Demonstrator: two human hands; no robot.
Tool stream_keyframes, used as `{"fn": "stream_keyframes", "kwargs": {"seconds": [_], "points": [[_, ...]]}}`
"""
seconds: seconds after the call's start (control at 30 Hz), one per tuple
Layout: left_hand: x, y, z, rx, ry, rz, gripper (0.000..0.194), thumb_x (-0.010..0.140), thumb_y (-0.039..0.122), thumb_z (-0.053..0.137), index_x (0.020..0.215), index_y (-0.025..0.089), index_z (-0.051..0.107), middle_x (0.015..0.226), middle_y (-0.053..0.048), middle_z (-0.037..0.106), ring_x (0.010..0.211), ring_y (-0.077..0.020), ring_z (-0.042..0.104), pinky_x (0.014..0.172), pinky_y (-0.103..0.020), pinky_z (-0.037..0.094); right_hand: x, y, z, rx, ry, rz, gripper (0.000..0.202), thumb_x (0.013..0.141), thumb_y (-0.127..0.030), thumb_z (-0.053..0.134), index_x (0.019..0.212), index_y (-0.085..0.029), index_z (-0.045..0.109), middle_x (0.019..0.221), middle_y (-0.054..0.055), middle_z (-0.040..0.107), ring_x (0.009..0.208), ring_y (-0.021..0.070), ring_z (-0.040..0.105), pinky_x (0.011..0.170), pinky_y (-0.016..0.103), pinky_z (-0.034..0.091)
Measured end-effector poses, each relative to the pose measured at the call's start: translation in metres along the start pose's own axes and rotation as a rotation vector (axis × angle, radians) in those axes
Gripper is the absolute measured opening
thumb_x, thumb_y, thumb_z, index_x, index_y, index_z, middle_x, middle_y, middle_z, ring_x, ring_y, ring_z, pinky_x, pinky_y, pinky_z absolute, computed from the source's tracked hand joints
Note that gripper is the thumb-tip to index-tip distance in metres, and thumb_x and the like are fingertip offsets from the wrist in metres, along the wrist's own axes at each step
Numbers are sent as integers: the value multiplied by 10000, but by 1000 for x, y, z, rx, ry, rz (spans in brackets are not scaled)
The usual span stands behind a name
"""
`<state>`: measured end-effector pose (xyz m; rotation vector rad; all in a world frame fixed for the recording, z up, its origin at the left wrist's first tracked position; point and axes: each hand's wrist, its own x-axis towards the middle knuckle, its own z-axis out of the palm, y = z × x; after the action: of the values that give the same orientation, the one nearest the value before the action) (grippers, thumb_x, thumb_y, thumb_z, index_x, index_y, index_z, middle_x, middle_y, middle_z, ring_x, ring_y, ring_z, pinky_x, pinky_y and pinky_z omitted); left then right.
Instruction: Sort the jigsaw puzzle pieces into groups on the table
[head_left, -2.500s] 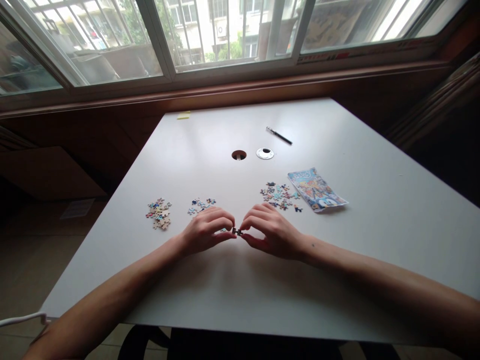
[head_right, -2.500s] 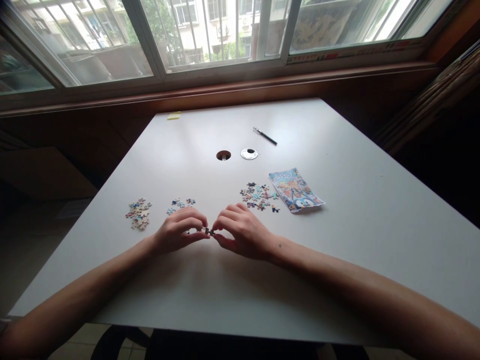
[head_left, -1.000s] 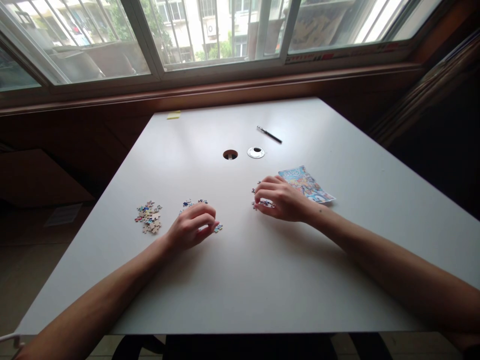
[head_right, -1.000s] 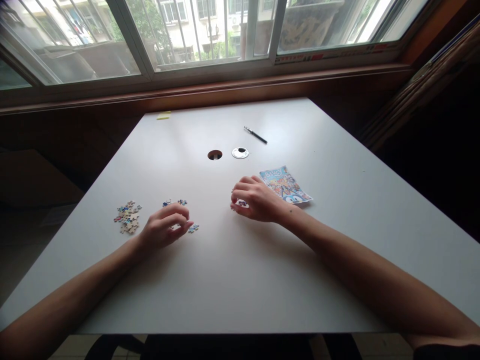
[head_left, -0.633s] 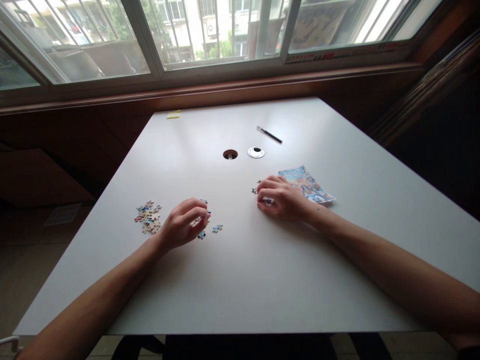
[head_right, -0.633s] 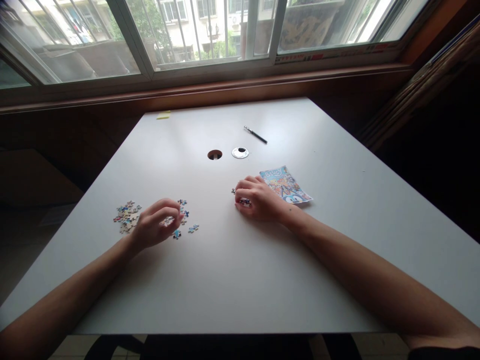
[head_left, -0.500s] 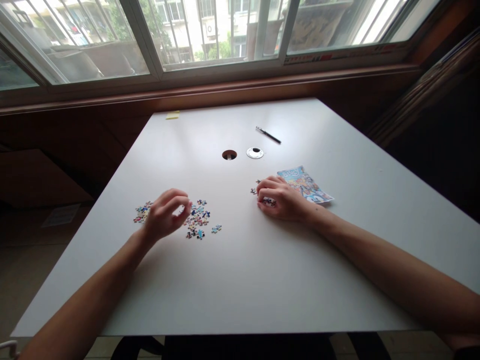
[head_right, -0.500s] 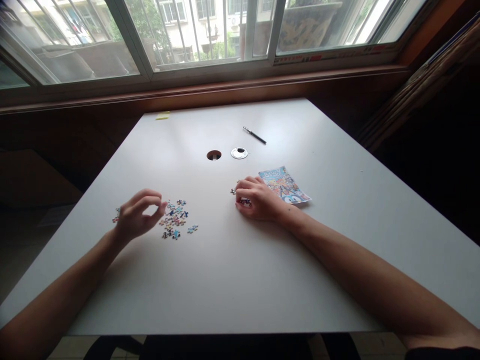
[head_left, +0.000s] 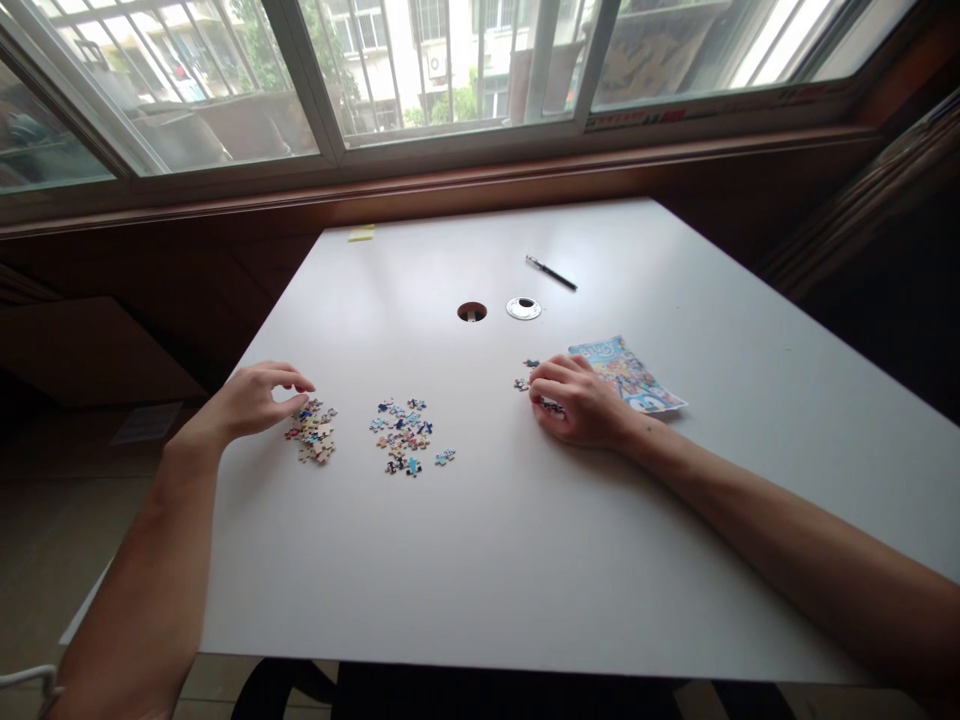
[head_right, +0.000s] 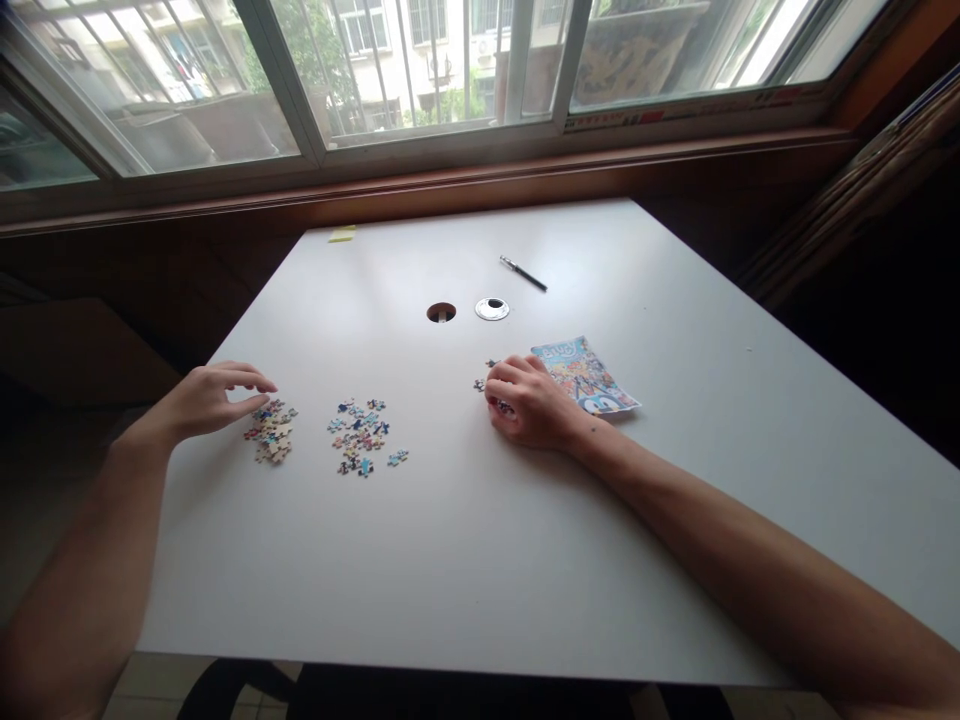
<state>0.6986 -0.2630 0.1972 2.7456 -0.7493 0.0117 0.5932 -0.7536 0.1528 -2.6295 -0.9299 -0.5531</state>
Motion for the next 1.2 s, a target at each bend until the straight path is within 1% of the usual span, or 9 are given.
{"fn": "stream_keyframes", "kwargs": {"seconds": [0.13,0.27,0.4,0.63,0.77,0.87,0.97,1.03,1.2], "points": [[1,6,2,-36,-104,-60,335,799,518,662,944,246,795,1025,-60,745,872,-229,675,736,-270,514,-1,0,0,16,5,-2,82,841,-131,601,824,-210,598,963,54,688,946,232,585,849,401,385],[3,3,3,-66,-136,-68,291,794,506,678,900,262,795,990,-50,752,858,-222,680,762,-269,509,-1,1,1,15,17,-1,70,863,-144,598,838,-210,598,962,54,689,945,229,590,853,401,388],[3,-2,3,-65,-183,-79,300,811,519,673,925,263,779,946,-51,755,843,-226,676,744,-275,507,-1,2,2,13,18,1,56,883,-159,592,856,-208,597,964,53,685,946,225,589,859,398,390],[1,-1,-1,-118,-129,-146,415,758,580,723,1006,254,789,880,-56,764,785,-223,672,678,-271,505,-2,3,3,13,35,3,64,889,-161,591,849,-210,598,959,56,688,942,229,583,851,400,385],[-1,2,-7,-188,-159,-164,409,736,594,740,924,236,800,909,-65,777,826,-241,690,714,-284,532,-2,3,4,22,37,0,65,889,-165,589,845,-212,597,964,56,689,935,228,584,847,398,383],[-2,6,-10,-256,-139,-181,396,742,587,748,904,228,793,887,-60,781,819,-238,704,704,-282,546,-2,3,3,27,33,7,67,880,-159,592,842,-212,607,966,57,692,940,230,588,851,402,381],[0,14,-8,-344,-96,-130,389,777,565,741,918,204,776,884,-73,775,822,-235,705,712,-296,565,-1,2,3,23,36,10,71,872,-151,594,851,-214,617,965,59,695,940,234,584,849,404,378],[3,26,-3,-430,-80,-83,364,793,530,748,922,190,759,889,-79,767,830,-229,705,722,-305,579,-1,1,2,10,36,6,72,884,-156,586,854,-215,613,962,60,692,940,234,577,846,401,374],[8,74,27,-767,-31,-9,267,803,399,790,948,185,722,858,-71,739,806,-195,701,702,-297,602,0,0,1,-34,32,-5,83,900,-166,578,836,-215,599,943,54,684,948,235,566,859,401,371]]}}
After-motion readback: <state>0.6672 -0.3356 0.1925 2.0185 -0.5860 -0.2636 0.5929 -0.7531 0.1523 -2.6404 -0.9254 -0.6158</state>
